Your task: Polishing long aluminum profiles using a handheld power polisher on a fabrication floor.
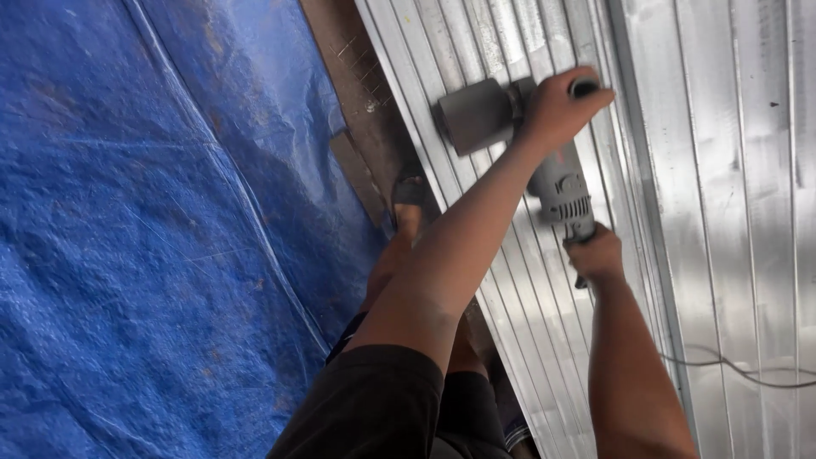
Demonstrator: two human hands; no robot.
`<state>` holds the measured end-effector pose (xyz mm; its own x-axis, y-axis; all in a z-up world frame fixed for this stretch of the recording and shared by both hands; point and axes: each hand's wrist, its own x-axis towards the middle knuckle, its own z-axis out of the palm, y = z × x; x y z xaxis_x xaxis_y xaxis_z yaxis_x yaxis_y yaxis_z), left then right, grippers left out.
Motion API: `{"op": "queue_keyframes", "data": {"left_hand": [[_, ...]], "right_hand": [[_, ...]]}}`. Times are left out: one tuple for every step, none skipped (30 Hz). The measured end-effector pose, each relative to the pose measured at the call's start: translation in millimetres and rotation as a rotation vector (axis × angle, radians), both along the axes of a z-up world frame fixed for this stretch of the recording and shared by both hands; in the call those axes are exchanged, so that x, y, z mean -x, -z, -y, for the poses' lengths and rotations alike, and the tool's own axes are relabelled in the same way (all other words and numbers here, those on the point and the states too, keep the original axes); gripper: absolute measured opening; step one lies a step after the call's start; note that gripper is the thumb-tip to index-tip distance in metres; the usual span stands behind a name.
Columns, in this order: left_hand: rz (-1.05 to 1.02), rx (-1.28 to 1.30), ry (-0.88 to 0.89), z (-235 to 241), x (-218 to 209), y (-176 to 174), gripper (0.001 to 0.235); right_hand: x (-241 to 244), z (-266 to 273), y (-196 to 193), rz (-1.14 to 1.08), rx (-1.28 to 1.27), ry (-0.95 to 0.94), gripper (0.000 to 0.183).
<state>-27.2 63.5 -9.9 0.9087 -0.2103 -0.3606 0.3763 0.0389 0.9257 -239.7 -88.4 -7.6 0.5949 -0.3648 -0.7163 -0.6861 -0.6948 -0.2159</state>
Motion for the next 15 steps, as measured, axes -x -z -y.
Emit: {"op": "queue_keyframes", "data": {"left_hand": [[0.12,0.034,-0.035,-8,-13,-8,0.02],[0.247,0.063,-0.069,-19,-30,-16,0.02],[0.239,0.058,-0.072,-20,-39,-17,0.02],[0.286,0.068,-0.088,-26,-48,-18,0.023],[0.334,0.078,-0.103,-31,-56,-20,0.026],[0.33,0.065,-0.097,-38,-63,-24,0.026],[0.34,0.067,-0.106,-43,-68,-29,0.026],[0.343,0.089,-0.115,-40,-70,-36,0.026],[0.331,0.095,-0.109,-44,-69,-37,0.026],[0.3,0.071,-0.102,-44,-72,-39,0.024],[0.27,0.047,-0.095,-45,-75,-42,0.023],[0.27,0.054,-0.094,-46,-74,-53,0.023],[0.181,0.029,-0.096,-47,-73,-64,0.021],[0.086,0.001,-0.1,-50,-68,-74,0.02],[0.08,0.003,-0.103,-45,-57,-70,0.02]], "right_hand": [[-13,-4,2,0.026,0.002,-0.011,0.044],[-30,-12,6,0.059,-0.002,-0.022,0.045],[-40,-16,0,0.052,-0.007,-0.025,0.045],[-49,-26,-3,0.056,-0.044,0.043,0.042],[-57,-35,-7,0.059,-0.08,0.111,0.039],[-71,-49,-19,0.053,-0.094,0.116,0.039],[-84,-62,-31,0.034,-0.101,0.131,0.033],[-93,-66,-50,0.009,-0.089,0.149,0.027],[-89,-64,-46,-0.002,-0.082,0.157,0.027],[-89,-60,-42,0.001,-0.086,0.131,0.028],[-88,-55,-38,0.003,-0.091,0.106,0.028],[-85,-52,-36,0.003,-0.084,0.108,0.028],[-80,-48,-33,-0.01,-0.059,0.083,0.028],[-73,-45,-31,-0.031,-0.036,0.054,0.029],[-63,-42,-30,-0.038,-0.033,0.052,0.029]]}}
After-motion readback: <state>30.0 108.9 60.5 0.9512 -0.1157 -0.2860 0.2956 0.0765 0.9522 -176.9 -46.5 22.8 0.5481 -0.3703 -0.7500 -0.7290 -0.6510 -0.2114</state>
